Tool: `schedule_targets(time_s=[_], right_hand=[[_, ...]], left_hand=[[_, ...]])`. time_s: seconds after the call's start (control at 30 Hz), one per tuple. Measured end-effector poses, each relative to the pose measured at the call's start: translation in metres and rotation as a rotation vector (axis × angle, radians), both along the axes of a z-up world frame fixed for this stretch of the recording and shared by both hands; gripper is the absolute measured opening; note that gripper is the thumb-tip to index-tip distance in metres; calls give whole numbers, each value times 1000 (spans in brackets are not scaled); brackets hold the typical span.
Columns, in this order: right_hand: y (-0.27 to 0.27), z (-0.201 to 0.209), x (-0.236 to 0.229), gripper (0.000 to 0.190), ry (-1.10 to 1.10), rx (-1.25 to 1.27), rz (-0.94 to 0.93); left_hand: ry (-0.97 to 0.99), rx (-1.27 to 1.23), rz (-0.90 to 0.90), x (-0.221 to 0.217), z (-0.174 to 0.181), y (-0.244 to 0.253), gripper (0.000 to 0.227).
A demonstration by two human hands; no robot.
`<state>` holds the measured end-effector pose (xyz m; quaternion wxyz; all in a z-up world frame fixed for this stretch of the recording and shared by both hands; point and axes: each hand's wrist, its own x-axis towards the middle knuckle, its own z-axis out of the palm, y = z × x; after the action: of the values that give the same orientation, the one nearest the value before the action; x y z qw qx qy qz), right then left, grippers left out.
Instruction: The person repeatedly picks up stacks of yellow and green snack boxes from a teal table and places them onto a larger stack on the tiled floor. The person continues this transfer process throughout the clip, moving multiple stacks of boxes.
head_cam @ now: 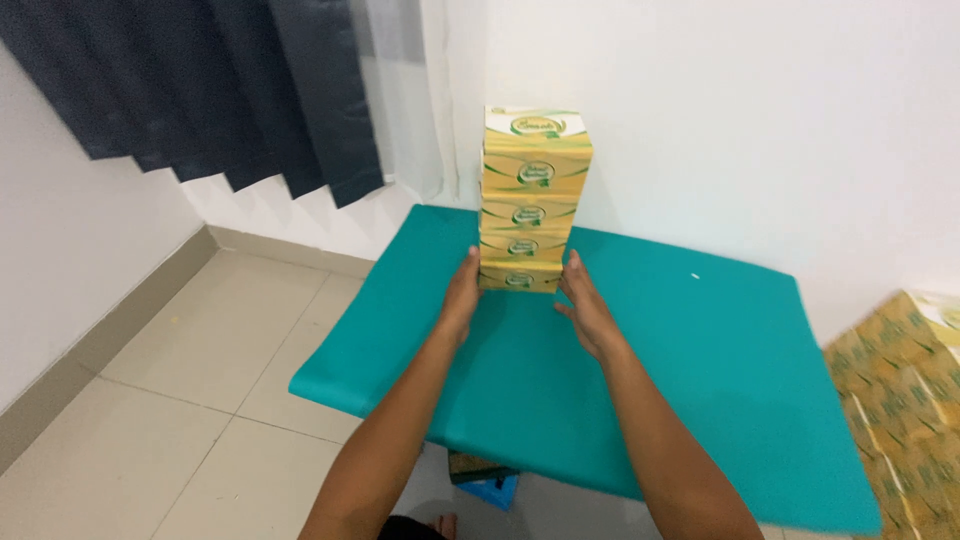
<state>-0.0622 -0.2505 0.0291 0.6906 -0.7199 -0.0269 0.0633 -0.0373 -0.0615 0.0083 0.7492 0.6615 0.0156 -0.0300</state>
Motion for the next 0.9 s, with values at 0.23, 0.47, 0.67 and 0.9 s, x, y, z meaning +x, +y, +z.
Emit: schedule_targets(time_s=[0.23,0.47,0.67,0.9], right_hand=[[-93,13,-102,96,6,-16,-131],[-176,13,-156,90,-26,-17,-272],[-209,69,-147,85,-294,-125,-382],[-204,128,-93,99,-68,72,-421]], left_hand=[[4,-28,-172,-72,-9,-90,82],[-4,83,-324,-101,-4,-155,87],[-207,215,-115,-80,49,-184,92],[-430,134,-173,-72,89,-223,82]])
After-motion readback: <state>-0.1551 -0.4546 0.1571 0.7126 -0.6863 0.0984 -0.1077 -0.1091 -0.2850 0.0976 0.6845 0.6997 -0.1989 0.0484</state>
